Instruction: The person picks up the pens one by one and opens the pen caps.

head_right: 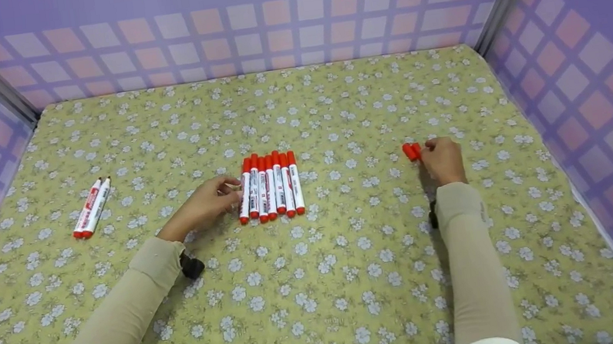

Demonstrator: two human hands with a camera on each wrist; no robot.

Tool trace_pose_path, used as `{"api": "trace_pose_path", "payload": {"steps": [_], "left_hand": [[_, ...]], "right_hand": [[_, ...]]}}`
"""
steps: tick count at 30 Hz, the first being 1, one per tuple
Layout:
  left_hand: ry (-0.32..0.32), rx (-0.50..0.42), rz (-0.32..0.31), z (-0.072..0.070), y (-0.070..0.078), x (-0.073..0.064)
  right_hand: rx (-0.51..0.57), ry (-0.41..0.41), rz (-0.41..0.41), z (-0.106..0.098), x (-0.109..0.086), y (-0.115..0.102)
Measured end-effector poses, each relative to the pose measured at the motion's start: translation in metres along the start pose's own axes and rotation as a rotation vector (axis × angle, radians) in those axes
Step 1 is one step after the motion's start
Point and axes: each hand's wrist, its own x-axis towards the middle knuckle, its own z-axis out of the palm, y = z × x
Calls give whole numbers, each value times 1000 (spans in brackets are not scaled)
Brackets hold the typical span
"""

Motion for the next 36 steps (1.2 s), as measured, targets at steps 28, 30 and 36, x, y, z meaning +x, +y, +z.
{"api": "trace_pose_path", "payload": {"steps": [28,30,36], "left_hand": [[66,129,-121,8,15,19],[69,135,-138,8,16,19],[89,151,-164,9,21,20]], "right_hand": [[-23,37,-59,-5,-6,-1],[-22,38,-59,-5,-6,-1],[-20,51,-83,-4,-6,-1]]}}
